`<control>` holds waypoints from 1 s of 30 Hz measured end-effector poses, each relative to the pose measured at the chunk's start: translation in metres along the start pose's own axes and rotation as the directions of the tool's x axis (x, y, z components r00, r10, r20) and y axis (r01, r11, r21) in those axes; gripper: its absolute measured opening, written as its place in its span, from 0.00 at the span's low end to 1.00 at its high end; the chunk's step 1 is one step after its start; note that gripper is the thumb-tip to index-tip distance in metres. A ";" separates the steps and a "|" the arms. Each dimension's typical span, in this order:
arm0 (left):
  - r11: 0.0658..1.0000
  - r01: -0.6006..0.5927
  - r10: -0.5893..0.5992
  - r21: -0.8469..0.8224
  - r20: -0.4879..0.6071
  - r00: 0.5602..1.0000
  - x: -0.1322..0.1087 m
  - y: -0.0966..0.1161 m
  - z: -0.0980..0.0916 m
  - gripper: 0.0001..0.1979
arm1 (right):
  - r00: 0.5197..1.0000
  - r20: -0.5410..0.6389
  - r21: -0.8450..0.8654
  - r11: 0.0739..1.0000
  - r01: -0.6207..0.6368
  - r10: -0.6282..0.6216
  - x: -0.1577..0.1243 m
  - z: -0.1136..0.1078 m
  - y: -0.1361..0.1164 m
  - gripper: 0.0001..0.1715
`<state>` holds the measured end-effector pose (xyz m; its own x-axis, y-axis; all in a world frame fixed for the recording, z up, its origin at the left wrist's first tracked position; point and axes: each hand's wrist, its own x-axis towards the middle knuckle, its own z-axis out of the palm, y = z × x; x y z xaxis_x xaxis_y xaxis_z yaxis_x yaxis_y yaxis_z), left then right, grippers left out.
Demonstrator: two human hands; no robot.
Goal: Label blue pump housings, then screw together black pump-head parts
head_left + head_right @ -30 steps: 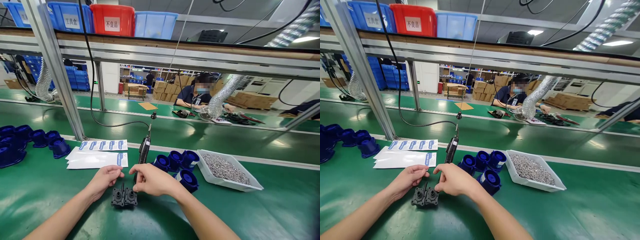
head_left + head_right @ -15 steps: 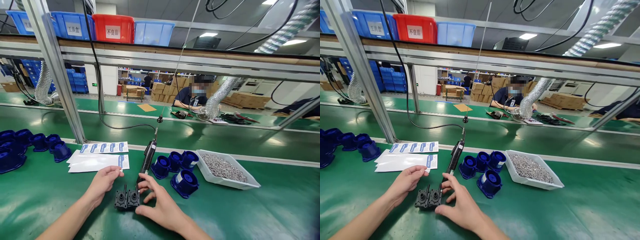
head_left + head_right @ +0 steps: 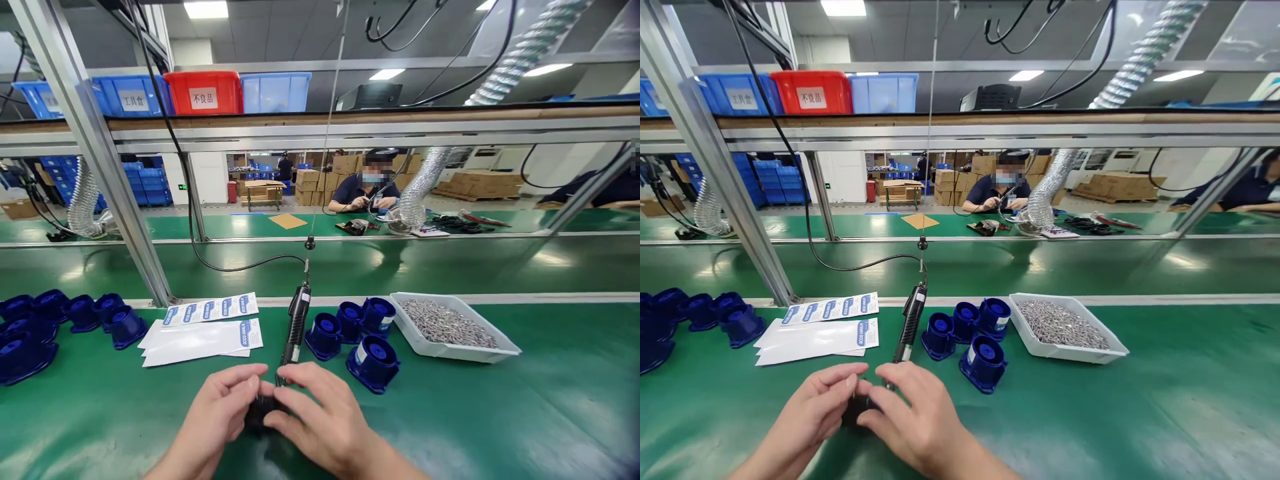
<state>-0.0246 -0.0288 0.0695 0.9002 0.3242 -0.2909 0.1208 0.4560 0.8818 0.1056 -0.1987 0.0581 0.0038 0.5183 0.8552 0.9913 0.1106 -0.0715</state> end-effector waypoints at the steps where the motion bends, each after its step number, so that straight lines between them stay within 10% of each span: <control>1: 1.000 -0.006 0.006 -0.009 0.030 1.000 -0.002 -0.002 0.002 0.32 | 0.999 -0.017 -0.014 0.999 0.037 -0.037 0.006 0.002 -0.006 0.05; 11: 0.996 0.039 -0.049 0.081 0.122 0.991 -0.002 0.000 -0.005 0.36 | 0.999 -0.040 -0.019 1.000 0.013 -0.014 0.004 0.005 -0.013 0.08; 16: 0.992 -0.124 0.124 0.007 -0.087 0.988 0.017 0.017 -0.027 0.28 | 0.993 0.110 0.002 0.999 0.044 -0.044 -0.009 -0.012 0.009 0.09; 21: 0.970 -0.055 -0.006 -0.237 -0.249 0.969 0.025 0.027 -0.034 0.18 | 0.970 0.231 -0.036 0.996 0.082 -0.071 -0.020 -0.017 0.019 0.10; 30: 0.959 0.036 -0.059 -0.280 -0.074 0.996 0.015 0.020 -0.025 0.35 | 0.941 0.333 -0.042 0.997 0.069 -0.051 -0.022 -0.007 0.019 0.10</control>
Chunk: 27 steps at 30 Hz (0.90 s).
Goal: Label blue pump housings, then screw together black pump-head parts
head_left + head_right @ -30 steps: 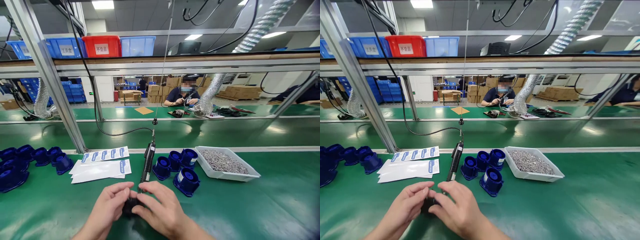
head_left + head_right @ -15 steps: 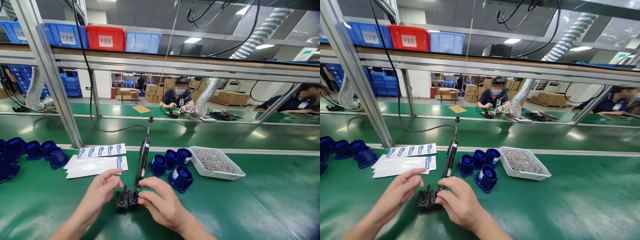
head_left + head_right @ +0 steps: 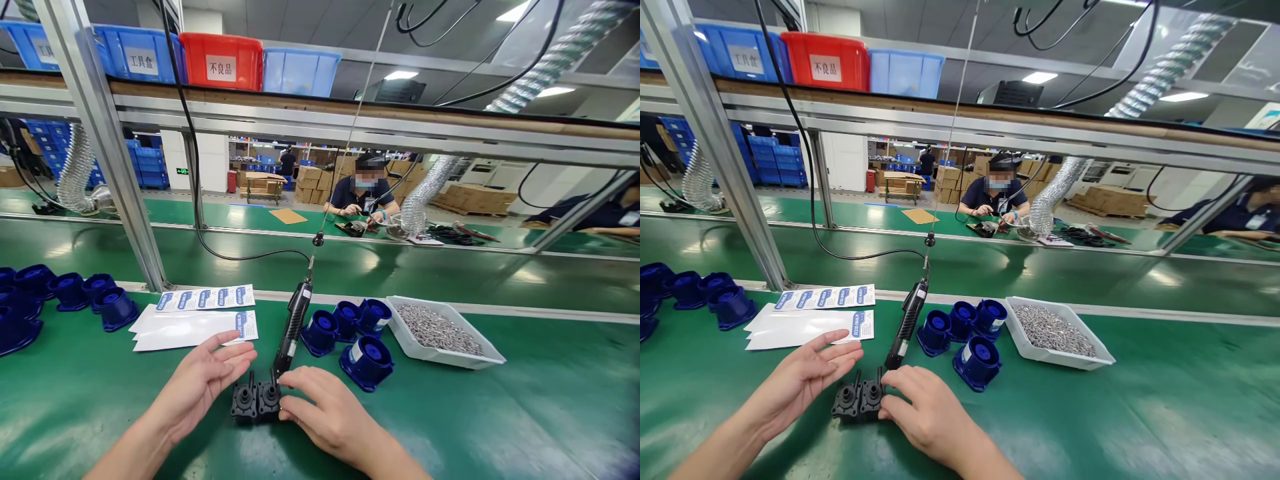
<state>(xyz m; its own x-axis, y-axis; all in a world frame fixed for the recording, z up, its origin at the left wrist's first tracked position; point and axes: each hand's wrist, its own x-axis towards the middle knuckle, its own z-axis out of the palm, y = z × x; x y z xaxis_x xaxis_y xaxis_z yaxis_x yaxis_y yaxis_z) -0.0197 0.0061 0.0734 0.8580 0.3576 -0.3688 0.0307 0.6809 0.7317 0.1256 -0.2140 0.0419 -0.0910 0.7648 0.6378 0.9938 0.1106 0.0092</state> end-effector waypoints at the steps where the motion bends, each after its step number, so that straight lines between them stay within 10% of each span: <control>1: 1.000 0.002 -0.002 0.003 0.010 1.000 0.001 -0.001 0.000 0.34 | 1.000 0.006 -0.002 1.000 0.004 -0.004 0.000 0.000 0.001 0.10; 12: 0.996 -0.060 0.047 0.063 0.184 0.982 -0.009 -0.022 0.005 0.31 | 0.958 -0.269 0.069 0.994 -0.079 0.095 0.022 0.009 -0.025 0.06; 18: 0.960 -0.228 0.164 0.160 0.340 0.926 -0.015 -0.039 0.009 0.32 | 0.921 -0.315 0.190 0.966 -0.177 0.231 0.035 0.023 -0.042 0.07; 27: 0.986 -0.160 0.132 0.052 0.354 0.926 -0.021 -0.042 0.003 0.41 | 0.931 -0.290 0.200 0.965 -0.169 0.223 0.036 0.017 -0.042 0.09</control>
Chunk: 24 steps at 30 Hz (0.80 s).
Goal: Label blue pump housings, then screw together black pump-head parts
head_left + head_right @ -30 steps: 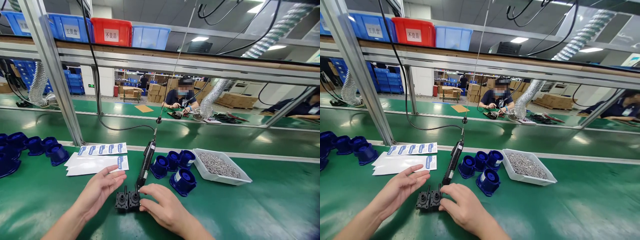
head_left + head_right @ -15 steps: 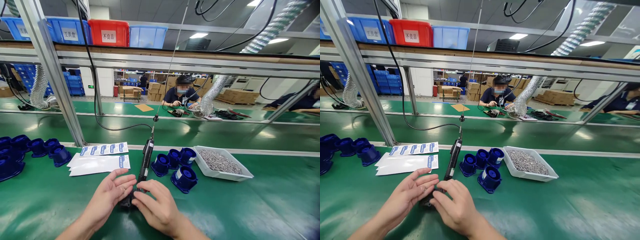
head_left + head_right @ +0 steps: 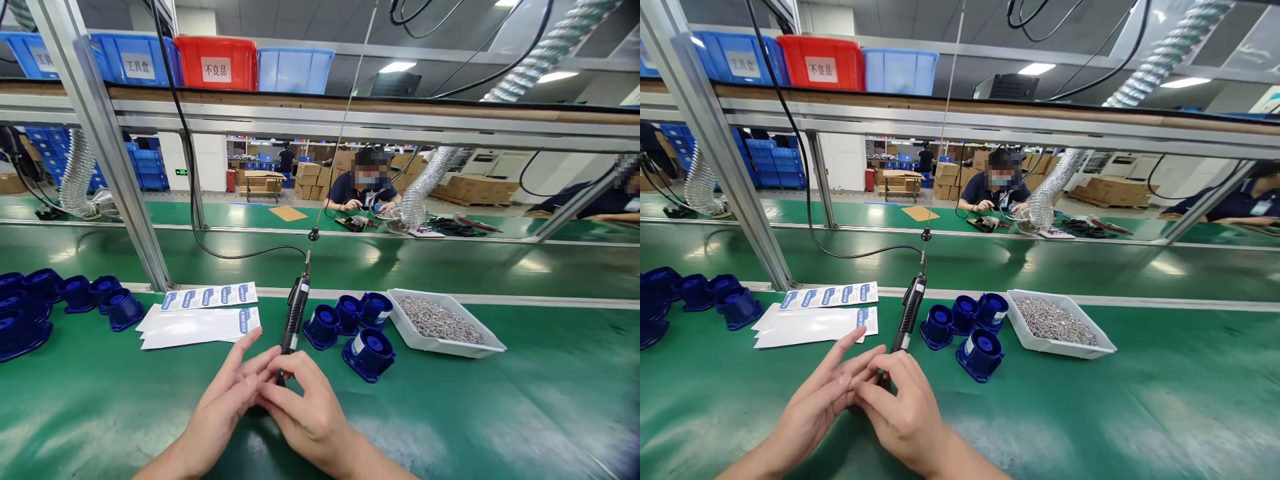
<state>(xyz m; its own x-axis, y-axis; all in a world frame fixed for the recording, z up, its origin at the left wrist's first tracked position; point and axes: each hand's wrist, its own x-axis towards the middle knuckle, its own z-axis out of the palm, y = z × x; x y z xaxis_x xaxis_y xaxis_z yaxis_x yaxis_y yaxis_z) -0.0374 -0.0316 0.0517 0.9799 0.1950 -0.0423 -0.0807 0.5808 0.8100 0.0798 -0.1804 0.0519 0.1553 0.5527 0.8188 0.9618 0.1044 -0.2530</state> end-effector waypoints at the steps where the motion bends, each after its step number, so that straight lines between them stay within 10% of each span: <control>1: 1.000 0.005 -0.005 0.002 -0.001 1.000 0.000 0.001 0.002 0.41 | 1.000 0.005 0.017 1.000 0.010 -0.010 0.000 -0.001 0.000 0.09; 8: 0.983 -0.117 0.154 0.138 -0.297 0.942 0.021 0.022 -0.006 0.33 | 0.987 0.062 -0.034 0.988 0.148 -0.146 -0.011 -0.012 0.015 0.05; 12: 0.998 -0.044 0.055 0.035 -0.452 0.891 0.030 0.032 -0.016 0.23 | 0.976 0.135 -0.106 0.977 0.185 -0.170 -0.014 -0.010 0.019 0.07; 24: 0.995 -0.083 0.094 0.064 -0.204 0.975 0.016 0.022 -0.007 0.31 | 0.968 0.185 -0.132 0.972 0.194 -0.168 -0.012 -0.007 0.015 0.09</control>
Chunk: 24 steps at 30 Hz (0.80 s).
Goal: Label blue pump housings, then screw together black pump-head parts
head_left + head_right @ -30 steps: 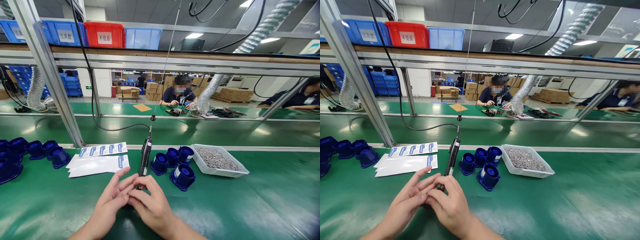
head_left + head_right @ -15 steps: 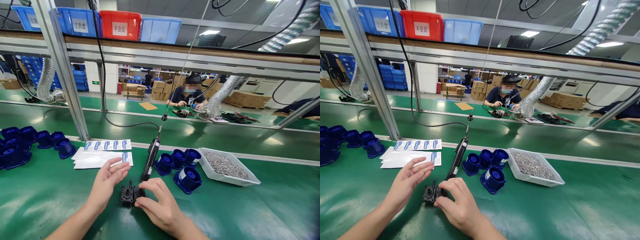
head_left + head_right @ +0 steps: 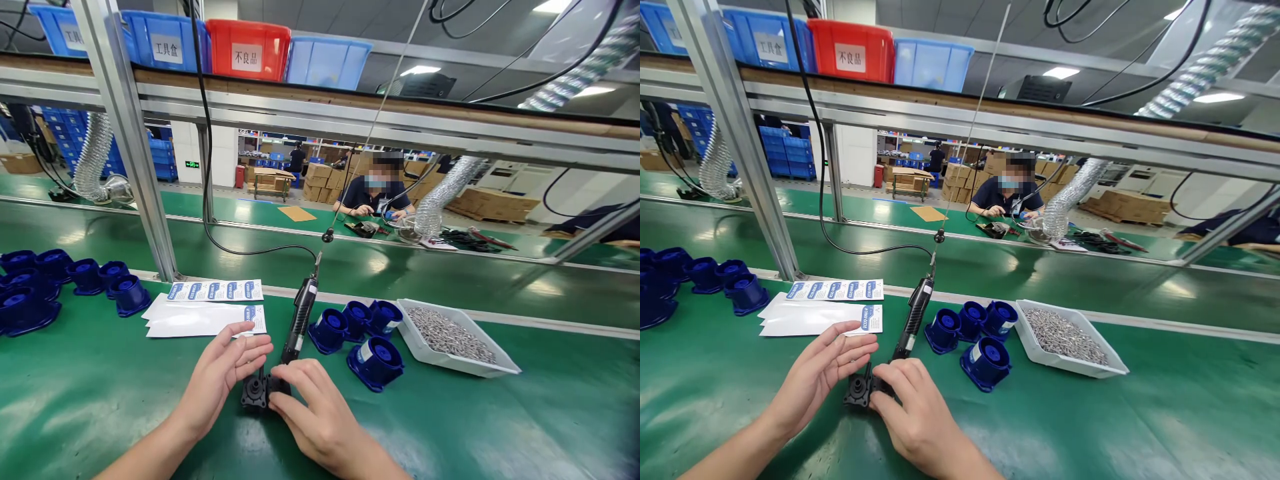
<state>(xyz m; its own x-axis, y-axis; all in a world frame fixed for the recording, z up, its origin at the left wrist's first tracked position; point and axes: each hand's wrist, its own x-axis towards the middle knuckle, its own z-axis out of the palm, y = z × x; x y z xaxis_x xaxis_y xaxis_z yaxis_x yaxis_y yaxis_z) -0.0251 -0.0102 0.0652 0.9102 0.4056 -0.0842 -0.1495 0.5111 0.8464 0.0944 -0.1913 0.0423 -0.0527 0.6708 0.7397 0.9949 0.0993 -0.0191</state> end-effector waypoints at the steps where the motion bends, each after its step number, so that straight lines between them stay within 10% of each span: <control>1: 1.000 -0.005 0.005 0.001 0.008 1.000 0.000 0.000 0.000 0.31 | 1.000 0.007 0.007 1.000 0.006 -0.006 0.000 0.000 0.000 0.08; 24: 0.998 -0.060 0.061 -0.008 0.138 0.989 -0.003 -0.010 -0.004 0.34 | 0.996 -0.037 0.134 0.988 -0.076 0.082 0.003 -0.001 0.003 0.05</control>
<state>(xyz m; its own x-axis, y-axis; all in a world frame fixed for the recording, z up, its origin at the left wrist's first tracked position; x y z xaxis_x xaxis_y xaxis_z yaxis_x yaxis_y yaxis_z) -0.0283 -0.0133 0.0550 0.9439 0.3277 0.0407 -0.2071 0.4915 0.8459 0.0972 -0.1900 0.0455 0.0324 0.6489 0.7602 0.9754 0.1453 -0.1655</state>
